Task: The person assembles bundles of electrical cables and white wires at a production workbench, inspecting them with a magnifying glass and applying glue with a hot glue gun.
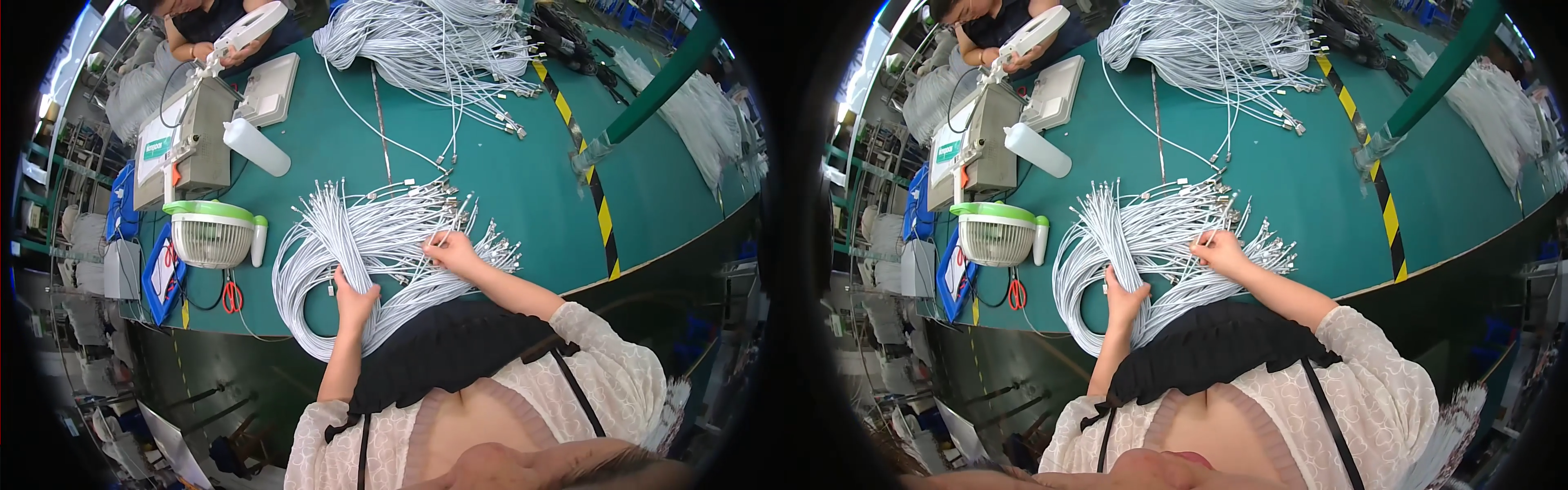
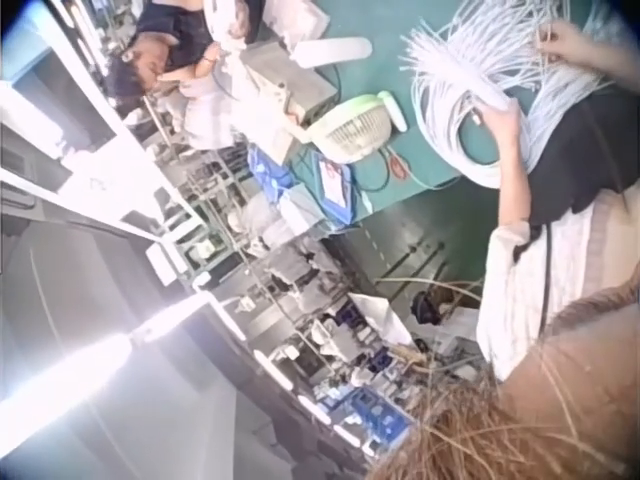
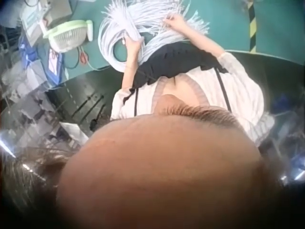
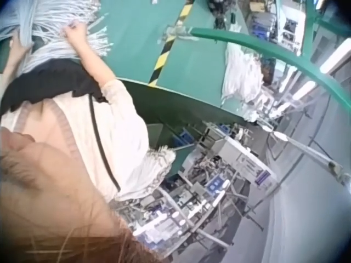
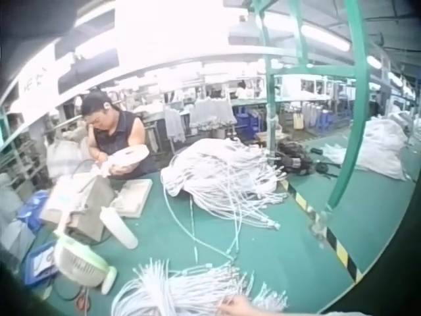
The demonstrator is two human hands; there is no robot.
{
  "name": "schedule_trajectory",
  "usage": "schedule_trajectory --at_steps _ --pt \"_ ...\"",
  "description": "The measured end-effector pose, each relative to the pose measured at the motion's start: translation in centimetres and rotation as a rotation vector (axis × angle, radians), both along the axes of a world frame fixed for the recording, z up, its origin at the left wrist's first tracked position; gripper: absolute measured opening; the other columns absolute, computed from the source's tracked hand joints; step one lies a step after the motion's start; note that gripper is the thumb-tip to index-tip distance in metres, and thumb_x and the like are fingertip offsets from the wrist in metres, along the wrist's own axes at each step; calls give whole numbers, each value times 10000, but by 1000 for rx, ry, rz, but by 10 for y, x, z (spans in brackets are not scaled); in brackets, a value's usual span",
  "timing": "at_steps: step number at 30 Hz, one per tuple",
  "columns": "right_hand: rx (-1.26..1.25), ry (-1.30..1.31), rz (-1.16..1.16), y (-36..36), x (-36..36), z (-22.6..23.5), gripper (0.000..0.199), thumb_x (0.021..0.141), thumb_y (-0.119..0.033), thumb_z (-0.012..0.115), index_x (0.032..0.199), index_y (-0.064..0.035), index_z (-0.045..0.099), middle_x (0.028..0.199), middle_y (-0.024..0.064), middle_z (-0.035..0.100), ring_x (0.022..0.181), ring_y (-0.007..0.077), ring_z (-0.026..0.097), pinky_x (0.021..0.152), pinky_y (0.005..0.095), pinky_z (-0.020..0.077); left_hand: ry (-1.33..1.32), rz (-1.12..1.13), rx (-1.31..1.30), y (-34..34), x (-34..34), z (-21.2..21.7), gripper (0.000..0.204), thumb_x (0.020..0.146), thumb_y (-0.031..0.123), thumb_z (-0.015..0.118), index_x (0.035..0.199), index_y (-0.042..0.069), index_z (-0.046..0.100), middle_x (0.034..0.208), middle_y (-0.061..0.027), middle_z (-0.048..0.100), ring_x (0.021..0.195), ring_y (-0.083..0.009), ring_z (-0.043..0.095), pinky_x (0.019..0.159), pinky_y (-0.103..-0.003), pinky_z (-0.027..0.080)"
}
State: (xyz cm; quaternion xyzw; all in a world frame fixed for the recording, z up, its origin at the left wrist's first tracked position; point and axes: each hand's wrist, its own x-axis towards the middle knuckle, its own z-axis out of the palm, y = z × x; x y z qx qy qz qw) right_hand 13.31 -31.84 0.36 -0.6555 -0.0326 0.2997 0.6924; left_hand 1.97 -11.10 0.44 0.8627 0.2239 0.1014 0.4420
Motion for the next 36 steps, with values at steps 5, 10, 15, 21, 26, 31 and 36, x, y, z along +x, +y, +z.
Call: schedule_trajectory --at_steps 5,10,15,21,26,31,36 --pt "184 129 -214 -9 -6 -14 118 796 -106 572 823 3 608 647 10 575 483 45 456 431 177 364 4 94 -414 -14 -6 28 684 648 52 675 1209 -29 295 868 -103 540 702 -157 557 635 -279 469" --pt "201 163 -247 -12 1 -6 153 814 -109 555 866 27 604 634 6 556 478 57 458 444 190 386 -170 38 -555 -18 -30 15 582 618 58 694 1114 -17 400 812 -77 561 679 -148 563 659 -289 456" --pt "113 -142 -43 -39 15 5 160 812 -133 562 874 9 603 659 17 577 528 62 507 483 206 422 75 -289 -967 -10 -26 71 420 573 37 722 948 -8 540 758 -73 597 678 -149 570 660 -277 452" --pt "-270 -529 79 -70 12 28 156 777 -121 588 884 -7 596 714 34 603 588 82 543 549 237 462 236 -797 -918 -29 -6 109 256 620 23 680 855 -10 584 763 -83 617 680 -165 592 681 -308 472" --pt "-56 -533 -128 -94 10 19 88 716 -30 598 793 -1 568 650 17 559 557 58 503 489 216 414 286 -1029 -725 -77 36 163 324 607 -30 676 912 -2 571 796 -67 609 706 -159 591 703 -310 476" --pt "58 -497 -168 -92 9 57 54 731 -29 590 772 -5 563 638 23 564 524 63 496 457 215 405 315 -964 -852 -120 64 197 372 624 -22 692 958 9 532 831 -52 604 749 -122 580 697 -269 474" --pt "87 -204 -84 -89 7 84 44 760 -39 582 785 -2 575 640 35 570 521 65 501 465 220 409 143 -605 -1014 -120 90 167 442 612 -53 684 1019 2 519 834 -69 608 754 -150 596 705 -291 489"
